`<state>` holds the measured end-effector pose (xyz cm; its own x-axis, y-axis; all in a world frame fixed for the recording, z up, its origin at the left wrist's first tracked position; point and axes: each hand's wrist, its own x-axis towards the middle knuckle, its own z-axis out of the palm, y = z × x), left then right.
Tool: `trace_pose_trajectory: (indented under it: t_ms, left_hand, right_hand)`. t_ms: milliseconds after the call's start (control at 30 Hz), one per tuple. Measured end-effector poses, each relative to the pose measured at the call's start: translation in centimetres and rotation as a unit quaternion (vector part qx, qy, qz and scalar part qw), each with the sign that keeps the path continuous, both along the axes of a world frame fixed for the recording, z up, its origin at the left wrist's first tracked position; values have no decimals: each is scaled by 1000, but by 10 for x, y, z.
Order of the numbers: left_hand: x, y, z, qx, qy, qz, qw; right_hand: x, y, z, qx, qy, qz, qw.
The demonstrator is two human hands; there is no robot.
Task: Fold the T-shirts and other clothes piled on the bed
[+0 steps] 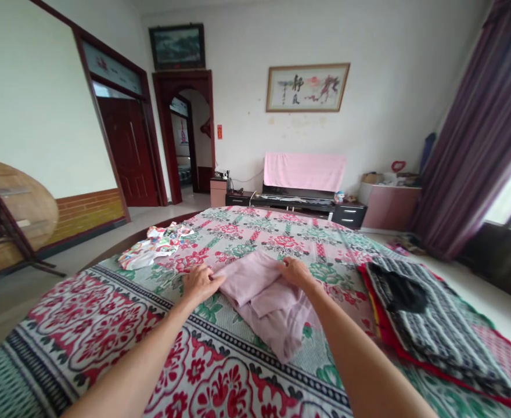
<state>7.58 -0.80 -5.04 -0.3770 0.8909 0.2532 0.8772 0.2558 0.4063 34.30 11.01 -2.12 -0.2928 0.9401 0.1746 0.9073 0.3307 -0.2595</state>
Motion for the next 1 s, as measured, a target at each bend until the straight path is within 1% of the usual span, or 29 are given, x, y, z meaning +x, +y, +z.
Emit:
trace_pose_trajectory:
  t_ms: [67,133,200,267,367,433,500,600,700,800,867,933,1000]
  left_hand:
    - [3,-1,-3,13,3,-11,1000]
    - [5,1,-3,20,-8,-22,1000]
    - [6,5,1,24,-34,-30,999]
    - [4,10,7,39,-69,-19,997]
    - [-7,16,15,83,-119,44,988]
    - [-18,17,16,106,-142,86,980]
    - [-27,17,14,116,-162,98,975]
    - [-32,16,10,111,-194,66,972]
    - [-29,16,11,100,-212,46,971]
    - [-25,16,13,94,-199,39,975]
    - [-24,15,13,86,-177,15,980]
    - [-23,14,11,78,-155,-12,985]
    - [-22,14,8,84,-144,-24,986]
  right_hand:
    - [-12,8,2,-13,2,8,1000]
    - [-20,15,5,-51,-1,12,999]
    - [-25,22,9,-98,7,24,995]
    - [-30,28,14,-120,24,35,992]
    - [-43,33,15,-84,77,38,993]
    - [-55,33,13,-51,104,37,993]
    - [-66,32,10,-36,99,37,994]
    - [-73,30,9,-68,86,32,993]
    - [-70,30,11,-114,112,22,987]
    - [-68,29,13,-116,136,24,984]
    - [-69,29,12,-110,141,27,983]
    - [-71,28,12,-116,132,22,984]
    - [-72,28,11,-129,117,17,984]
